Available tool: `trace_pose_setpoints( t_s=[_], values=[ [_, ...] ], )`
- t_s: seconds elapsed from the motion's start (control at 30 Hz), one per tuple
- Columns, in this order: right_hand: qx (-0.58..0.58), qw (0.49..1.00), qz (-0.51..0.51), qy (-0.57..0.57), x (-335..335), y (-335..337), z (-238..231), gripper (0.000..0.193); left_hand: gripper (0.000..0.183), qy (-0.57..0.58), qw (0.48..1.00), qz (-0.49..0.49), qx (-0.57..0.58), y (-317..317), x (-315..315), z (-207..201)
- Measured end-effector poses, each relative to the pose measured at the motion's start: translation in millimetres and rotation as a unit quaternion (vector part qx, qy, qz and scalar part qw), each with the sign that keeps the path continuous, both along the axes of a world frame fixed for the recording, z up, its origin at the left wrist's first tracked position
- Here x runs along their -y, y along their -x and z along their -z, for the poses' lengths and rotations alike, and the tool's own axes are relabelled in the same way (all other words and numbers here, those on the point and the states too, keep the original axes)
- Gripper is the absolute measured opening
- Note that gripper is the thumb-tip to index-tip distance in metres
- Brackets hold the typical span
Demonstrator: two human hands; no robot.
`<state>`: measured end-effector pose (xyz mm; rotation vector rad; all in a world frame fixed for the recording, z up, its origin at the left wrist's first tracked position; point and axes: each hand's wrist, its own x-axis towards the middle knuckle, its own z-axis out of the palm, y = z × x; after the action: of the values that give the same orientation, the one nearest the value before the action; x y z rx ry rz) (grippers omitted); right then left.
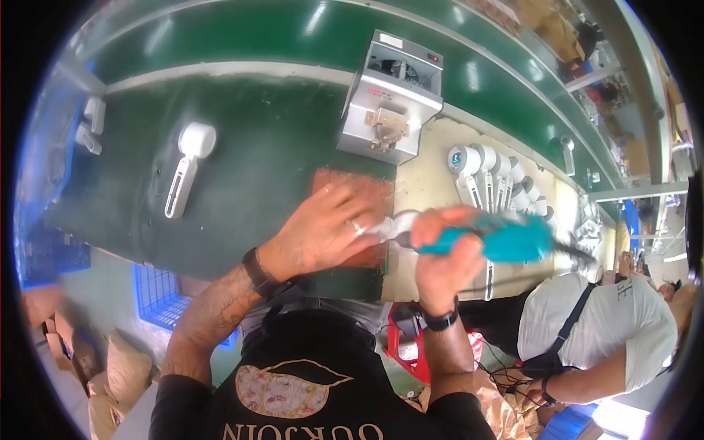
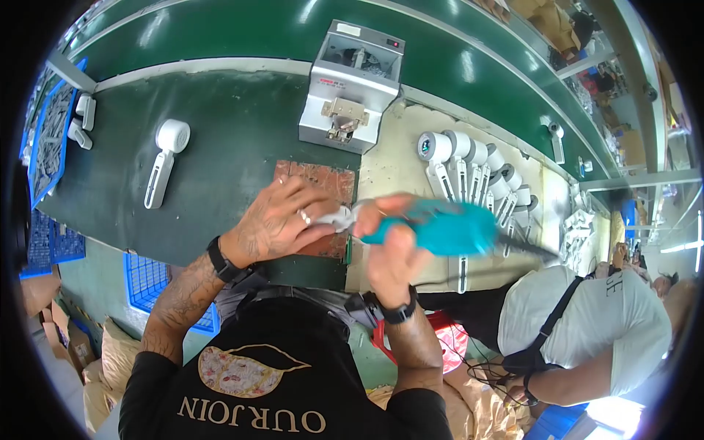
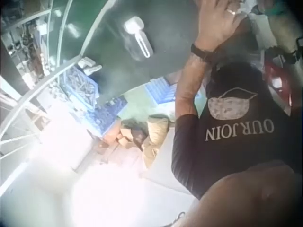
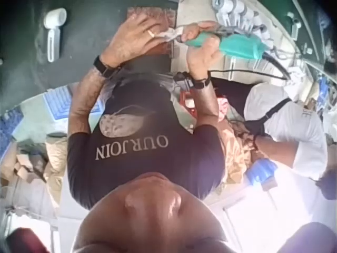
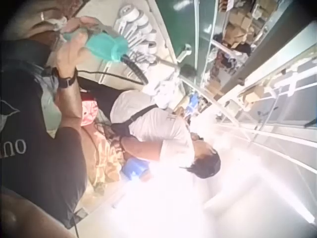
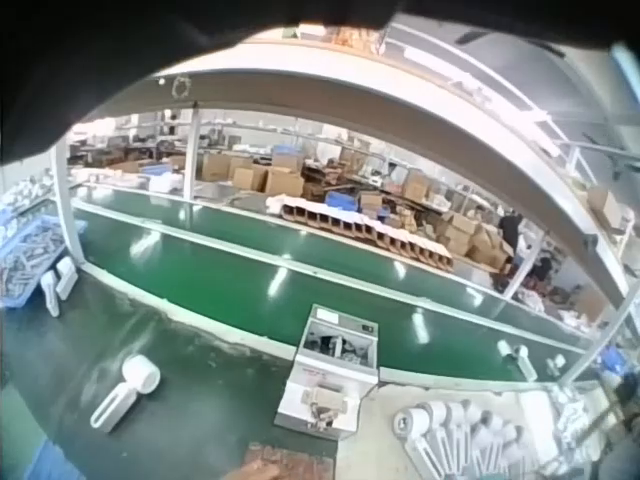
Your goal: The person picks up a white lint remover, places it on a red block, and uses a power screwdriver to drive a screw into it. They repeat this process with several more units, occasionally using a manual screwdriver to adjust the components.
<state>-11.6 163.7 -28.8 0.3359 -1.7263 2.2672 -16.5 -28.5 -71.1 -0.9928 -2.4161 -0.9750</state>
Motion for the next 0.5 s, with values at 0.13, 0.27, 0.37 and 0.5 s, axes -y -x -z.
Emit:
trace_pose_setpoints(
  t_s=[0.13, 0.27, 0.37, 0.5],
  values=[
    [-0.071, 0.995, 0.052, 0.051, -15, -17, -18, 0.058, 0.044, -0.007, 0.999, -0.03, 0.045, -22, 9, 7],
    [-0.055, 0.994, 0.07, 0.06, -21, -26, -13, 0.06, 0.04, -0.111, 0.979, -0.031, 0.167, -30, 31, 1],
    [-0.063, 0.994, 0.082, 0.019, -20, -32, -7, 0.062, 0.036, -0.139, 0.966, -0.018, 0.216, -30, 39, 3],
    [-0.068, 0.994, 0.081, 0.032, -16, -34, -8, 0.063, 0.035, -0.198, 0.951, -0.049, 0.234, -36, 50, 10]
  ],
)
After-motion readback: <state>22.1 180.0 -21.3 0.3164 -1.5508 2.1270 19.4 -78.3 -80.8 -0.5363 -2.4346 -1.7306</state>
